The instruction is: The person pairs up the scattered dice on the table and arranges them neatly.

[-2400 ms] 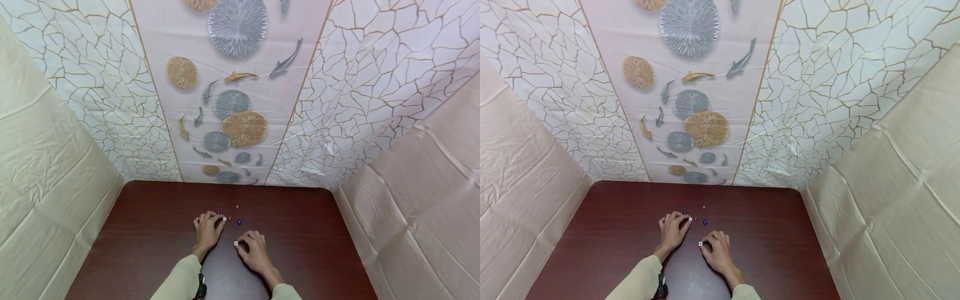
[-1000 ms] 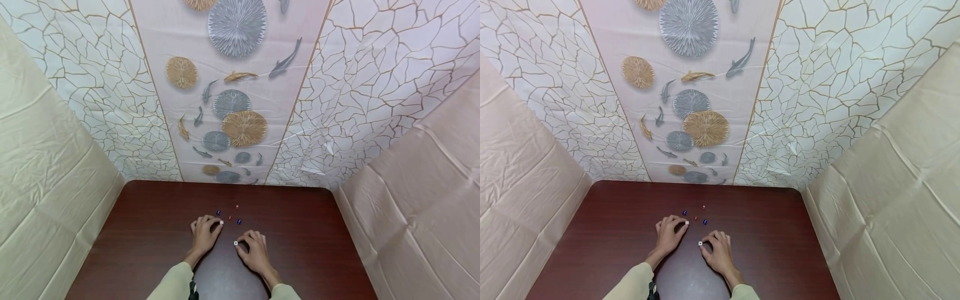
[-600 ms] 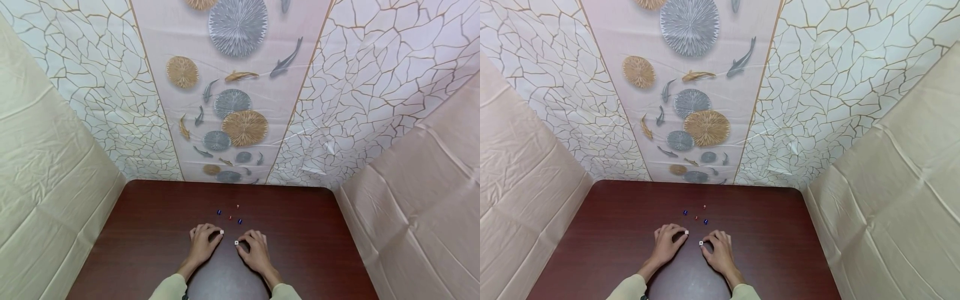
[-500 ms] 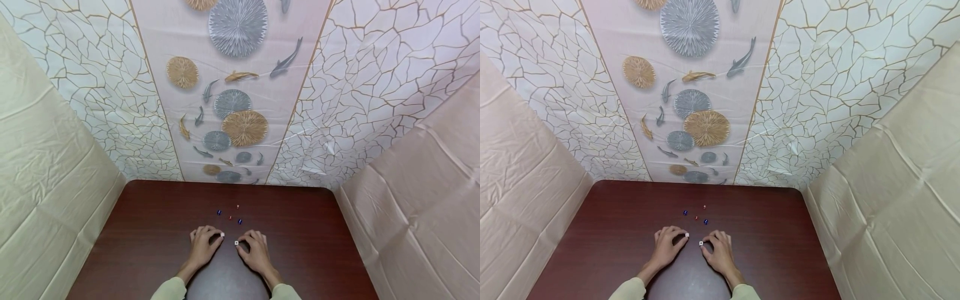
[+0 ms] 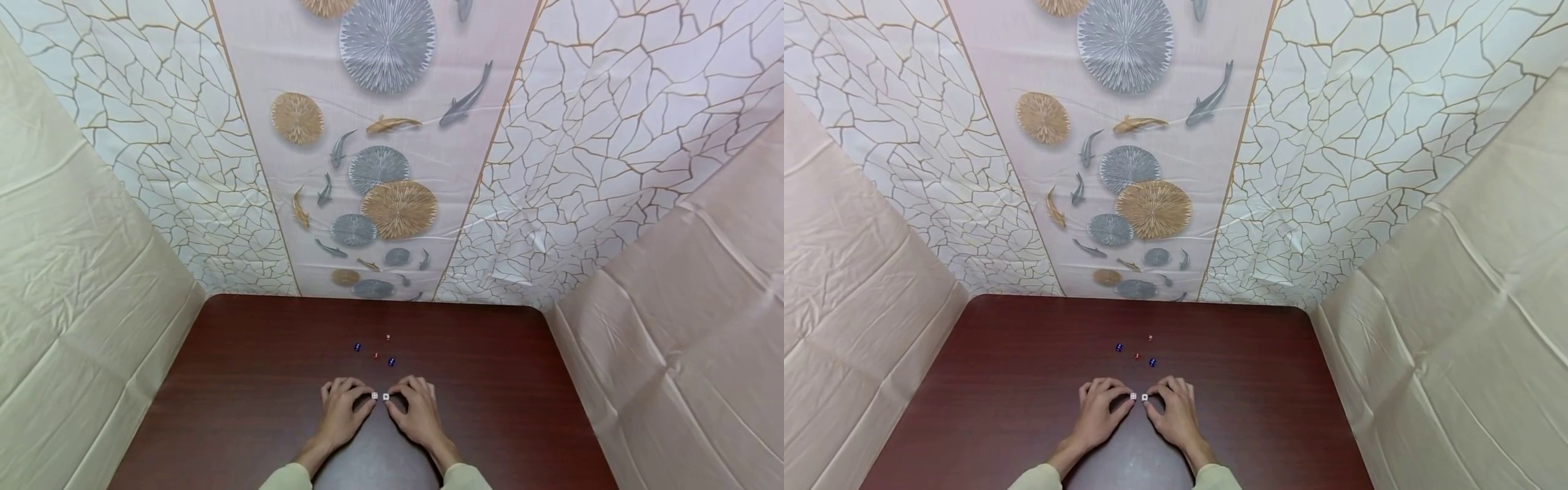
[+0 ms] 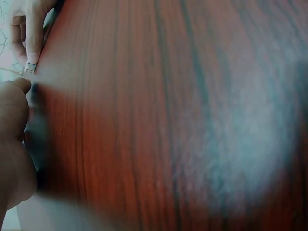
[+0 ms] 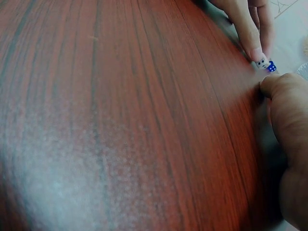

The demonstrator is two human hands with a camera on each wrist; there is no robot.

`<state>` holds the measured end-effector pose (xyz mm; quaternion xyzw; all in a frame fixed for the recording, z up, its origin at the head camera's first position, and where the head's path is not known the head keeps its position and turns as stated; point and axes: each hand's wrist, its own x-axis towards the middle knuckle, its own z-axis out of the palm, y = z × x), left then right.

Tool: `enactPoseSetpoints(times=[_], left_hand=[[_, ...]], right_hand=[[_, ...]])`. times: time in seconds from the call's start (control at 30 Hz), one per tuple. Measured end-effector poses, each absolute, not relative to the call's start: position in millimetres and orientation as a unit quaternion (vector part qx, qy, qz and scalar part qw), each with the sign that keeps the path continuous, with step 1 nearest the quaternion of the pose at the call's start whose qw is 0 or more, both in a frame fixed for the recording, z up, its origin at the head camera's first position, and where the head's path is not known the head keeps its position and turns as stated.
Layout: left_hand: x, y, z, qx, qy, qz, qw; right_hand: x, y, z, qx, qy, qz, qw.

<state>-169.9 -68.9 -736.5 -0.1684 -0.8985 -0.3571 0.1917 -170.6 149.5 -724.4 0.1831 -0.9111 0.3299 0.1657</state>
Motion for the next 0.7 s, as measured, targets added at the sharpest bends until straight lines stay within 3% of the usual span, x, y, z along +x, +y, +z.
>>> enactPoseSetpoints(times=[0.17, 0.43, 0.7], left_hand=[[-168.7, -64.0, -737.3, -0.170, -0.897, -0.356, 0.202], [-169.1, -61.4, -738.6, -0.152, -0.907, -0.356, 0.164], [-170.1, -59.0, -740.4, -0.162, -0.904, -0.341, 0.201]], right_hand=[[-170.2, 149.7, -723.4, 0.174, -0.914, 0.335, 0.148], [-170.4, 149.7, -724.4, 0.173, -0.917, 0.328, 0.148], [-171.1, 149.8, -726.0, 0.174, -0.914, 0.334, 0.153]])
